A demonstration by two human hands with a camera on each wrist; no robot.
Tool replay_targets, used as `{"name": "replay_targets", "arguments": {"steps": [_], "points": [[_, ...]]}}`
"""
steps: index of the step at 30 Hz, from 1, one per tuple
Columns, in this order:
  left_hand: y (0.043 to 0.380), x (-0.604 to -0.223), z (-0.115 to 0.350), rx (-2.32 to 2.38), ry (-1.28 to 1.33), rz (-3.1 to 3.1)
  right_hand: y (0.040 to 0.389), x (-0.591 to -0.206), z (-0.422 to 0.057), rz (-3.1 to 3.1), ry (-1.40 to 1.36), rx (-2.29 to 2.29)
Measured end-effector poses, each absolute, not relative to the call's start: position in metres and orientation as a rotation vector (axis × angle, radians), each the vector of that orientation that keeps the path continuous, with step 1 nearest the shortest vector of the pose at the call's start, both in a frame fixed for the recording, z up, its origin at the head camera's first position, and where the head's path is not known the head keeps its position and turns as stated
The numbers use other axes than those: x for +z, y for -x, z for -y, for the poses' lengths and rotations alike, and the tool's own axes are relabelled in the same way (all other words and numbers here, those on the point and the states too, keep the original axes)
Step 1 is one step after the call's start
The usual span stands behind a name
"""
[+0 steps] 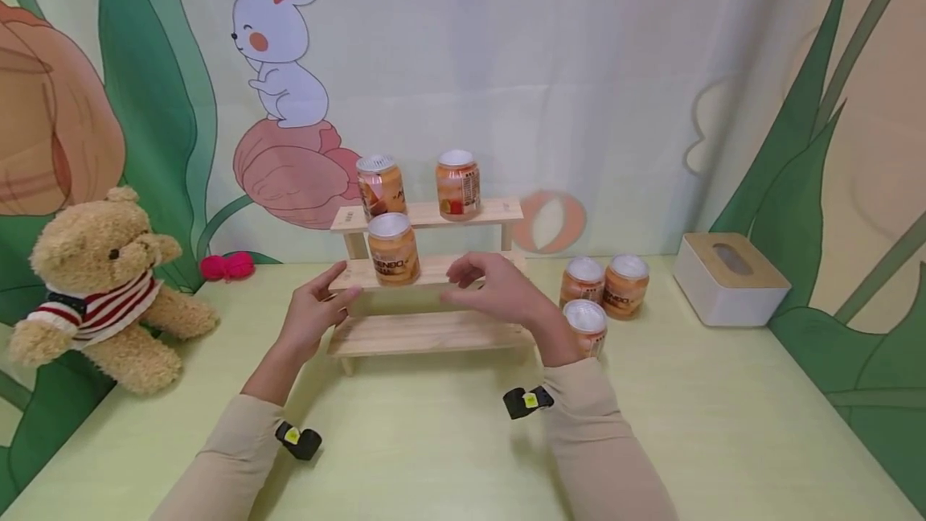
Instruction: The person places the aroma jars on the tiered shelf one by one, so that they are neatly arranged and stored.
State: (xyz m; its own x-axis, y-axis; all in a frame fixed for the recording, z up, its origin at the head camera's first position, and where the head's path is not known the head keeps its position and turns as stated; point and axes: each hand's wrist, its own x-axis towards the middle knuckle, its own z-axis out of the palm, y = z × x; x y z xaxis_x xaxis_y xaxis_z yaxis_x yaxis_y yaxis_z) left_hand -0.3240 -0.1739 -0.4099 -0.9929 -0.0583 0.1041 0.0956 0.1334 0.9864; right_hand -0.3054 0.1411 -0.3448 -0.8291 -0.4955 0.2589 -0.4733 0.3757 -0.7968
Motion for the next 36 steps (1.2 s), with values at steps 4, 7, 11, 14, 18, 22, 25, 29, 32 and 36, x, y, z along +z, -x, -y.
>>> {"name": "replay_targets", "arguments": {"steps": [4, 7, 11, 14, 18, 22, 25, 29, 32, 36], "points": [[0.325, -0.409, 0.174, -2.004, 0.049, 2.275, 0.298, -0.331, -0.17, -2.636, 0.938, -1.384], [0.326, -0.408, 0.174, -1.999, 0.055, 2.279, 0.295, -0.325, -0.192, -2.689, 0.928, -1.348], [0.326, -0.408, 0.174, -1.977, 0.052, 2.286, 0.29, -0.324, -0.221, -2.746, 0.849, -1.337], [0.325, -0.409, 0.175, -1.969, 0.041, 2.293, 0.288, -0.328, -0.24, -2.787, 0.77, -1.31], [0.324, -0.41, 0.175, -1.971, 0.028, 2.295, 0.289, -0.337, -0.259, -2.797, 0.691, -1.266], [0.325, -0.41, 0.174, -1.983, 0.027, 2.292, 0.292, -0.347, -0.274, -2.734, 0.683, -1.236], [0.325, -0.41, 0.174, -1.983, 0.031, 2.295, 0.293, -0.352, -0.281, -2.685, 0.712, -1.22], [0.324, -0.409, 0.174, -1.982, 0.041, 2.292, 0.292, -0.357, -0.288, -2.661, 0.719, -1.161], [0.324, -0.409, 0.175, -1.976, 0.049, 2.293, 0.293, -0.363, -0.292, -2.638, 0.702, -1.139], [0.325, -0.409, 0.175, -1.968, 0.032, 2.303, 0.296, -0.375, -0.299, -2.613, 0.684, -1.165]]}}
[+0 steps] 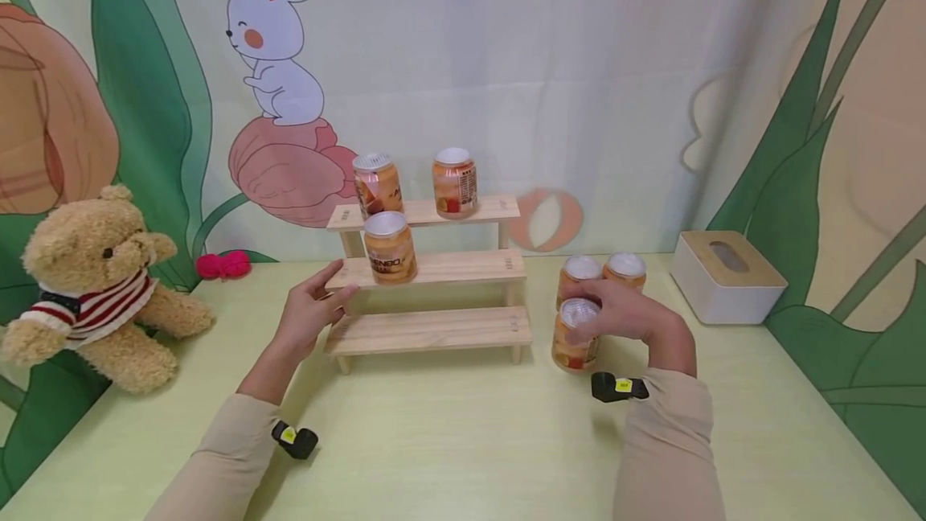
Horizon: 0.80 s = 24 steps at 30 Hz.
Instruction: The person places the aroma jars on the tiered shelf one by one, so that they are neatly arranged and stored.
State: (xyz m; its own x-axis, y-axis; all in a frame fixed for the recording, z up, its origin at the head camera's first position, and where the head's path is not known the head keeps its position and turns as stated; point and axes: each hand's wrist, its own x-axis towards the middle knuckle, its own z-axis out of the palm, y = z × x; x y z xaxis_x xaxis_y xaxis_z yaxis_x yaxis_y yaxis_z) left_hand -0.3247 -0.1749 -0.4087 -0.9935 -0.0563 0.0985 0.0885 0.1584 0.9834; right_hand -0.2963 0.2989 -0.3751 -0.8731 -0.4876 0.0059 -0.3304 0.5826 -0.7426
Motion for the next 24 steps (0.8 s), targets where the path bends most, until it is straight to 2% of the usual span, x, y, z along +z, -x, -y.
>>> {"name": "replay_targets", "arguments": {"steps": [14, 24], "points": [[0.324, -0.412, 0.175, -1.981, 0.05, 2.28, 0.306, -0.413, -0.319, -2.519, 0.668, -1.433], [0.324, -0.411, 0.176, -1.992, 0.074, 2.266, 0.298, -0.392, -0.315, -2.509, 0.755, -1.624]]}}
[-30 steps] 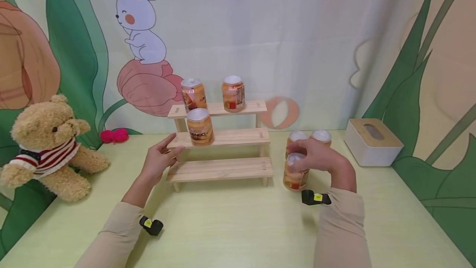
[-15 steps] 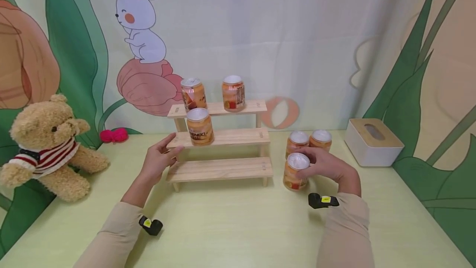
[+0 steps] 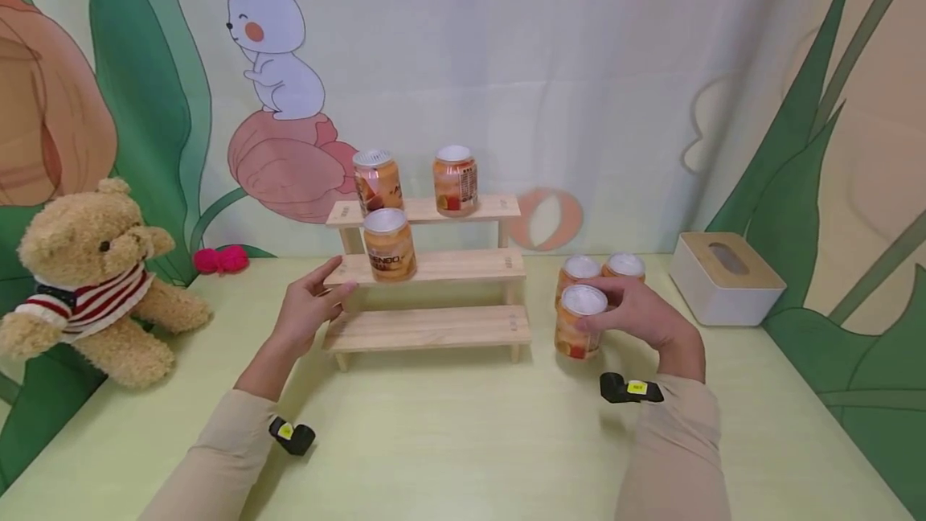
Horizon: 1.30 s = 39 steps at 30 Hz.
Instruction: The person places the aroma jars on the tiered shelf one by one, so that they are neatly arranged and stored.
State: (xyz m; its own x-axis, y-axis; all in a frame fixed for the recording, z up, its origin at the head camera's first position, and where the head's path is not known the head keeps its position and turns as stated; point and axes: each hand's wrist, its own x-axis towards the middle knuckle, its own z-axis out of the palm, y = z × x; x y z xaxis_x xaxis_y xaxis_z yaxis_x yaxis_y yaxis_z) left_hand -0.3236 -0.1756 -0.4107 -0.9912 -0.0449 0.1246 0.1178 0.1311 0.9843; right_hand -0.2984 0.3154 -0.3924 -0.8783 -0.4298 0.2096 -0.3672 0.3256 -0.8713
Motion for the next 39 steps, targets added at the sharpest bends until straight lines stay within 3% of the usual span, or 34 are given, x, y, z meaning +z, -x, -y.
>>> {"name": "replay_targets", "arguments": {"steps": [5, 13, 22, 31, 39], "points": [[0.324, -0.409, 0.175, -1.969, 0.062, 2.292, 0.299, -0.371, -0.295, -2.543, 0.834, -1.675], [0.324, -0.408, 0.174, -1.953, 0.039, 2.312, 0.3, -0.349, -0.25, -2.684, 0.596, -1.66], [0.325, -0.409, 0.175, -1.965, 0.03, 2.3, 0.29, -0.326, -0.201, -2.777, 0.573, -1.76], [0.325, -0.408, 0.176, -1.991, 0.031, 2.283, 0.286, -0.328, -0.152, -3.053, 0.338, -1.78], [0.324, -0.409, 0.176, -2.013, 0.077, 2.264, 0.289, -0.335, -0.132, -3.195, 0.36, -1.86]]}}
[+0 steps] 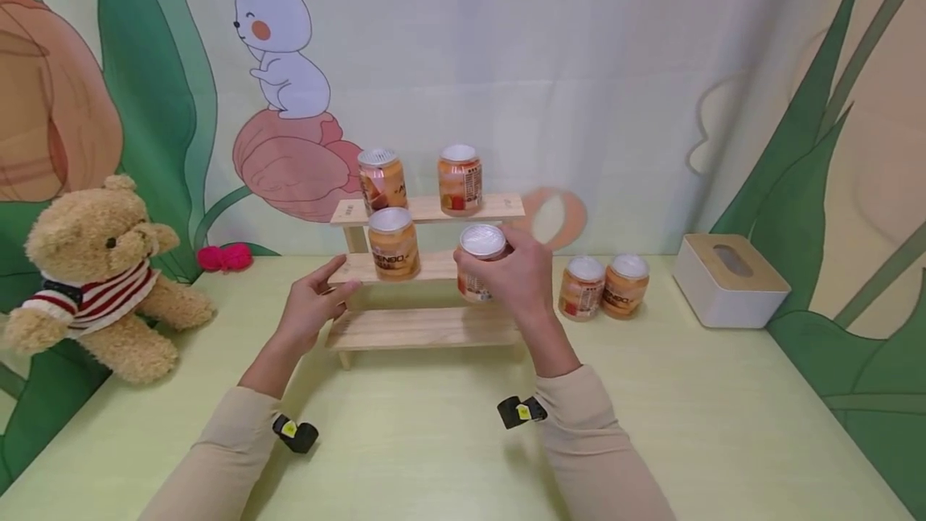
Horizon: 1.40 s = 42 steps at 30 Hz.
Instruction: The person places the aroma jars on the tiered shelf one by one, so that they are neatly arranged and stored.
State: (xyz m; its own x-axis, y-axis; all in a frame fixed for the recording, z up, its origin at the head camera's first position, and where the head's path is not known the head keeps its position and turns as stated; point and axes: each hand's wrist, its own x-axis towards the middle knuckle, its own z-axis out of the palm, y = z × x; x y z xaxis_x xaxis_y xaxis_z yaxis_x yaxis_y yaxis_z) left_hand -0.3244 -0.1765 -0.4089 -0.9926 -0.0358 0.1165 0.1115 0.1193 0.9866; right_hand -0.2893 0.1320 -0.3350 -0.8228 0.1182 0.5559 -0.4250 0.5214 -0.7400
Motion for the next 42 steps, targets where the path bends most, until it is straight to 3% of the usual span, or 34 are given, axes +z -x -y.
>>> {"name": "replay_targets", "arguments": {"steps": [25, 34, 42], "points": [[0.326, -0.408, 0.175, -2.062, 0.07, 2.242, 0.318, -0.355, -0.113, 2.098, -0.285, 1.369], [0.302, -0.379, 0.168, -2.036, 0.049, 2.281, 0.34, -0.356, -0.107, 2.092, -0.308, 1.342], [0.322, -0.403, 0.174, -2.054, 0.038, 2.259, 0.341, -0.356, -0.106, 2.119, -0.323, 1.344]]}}
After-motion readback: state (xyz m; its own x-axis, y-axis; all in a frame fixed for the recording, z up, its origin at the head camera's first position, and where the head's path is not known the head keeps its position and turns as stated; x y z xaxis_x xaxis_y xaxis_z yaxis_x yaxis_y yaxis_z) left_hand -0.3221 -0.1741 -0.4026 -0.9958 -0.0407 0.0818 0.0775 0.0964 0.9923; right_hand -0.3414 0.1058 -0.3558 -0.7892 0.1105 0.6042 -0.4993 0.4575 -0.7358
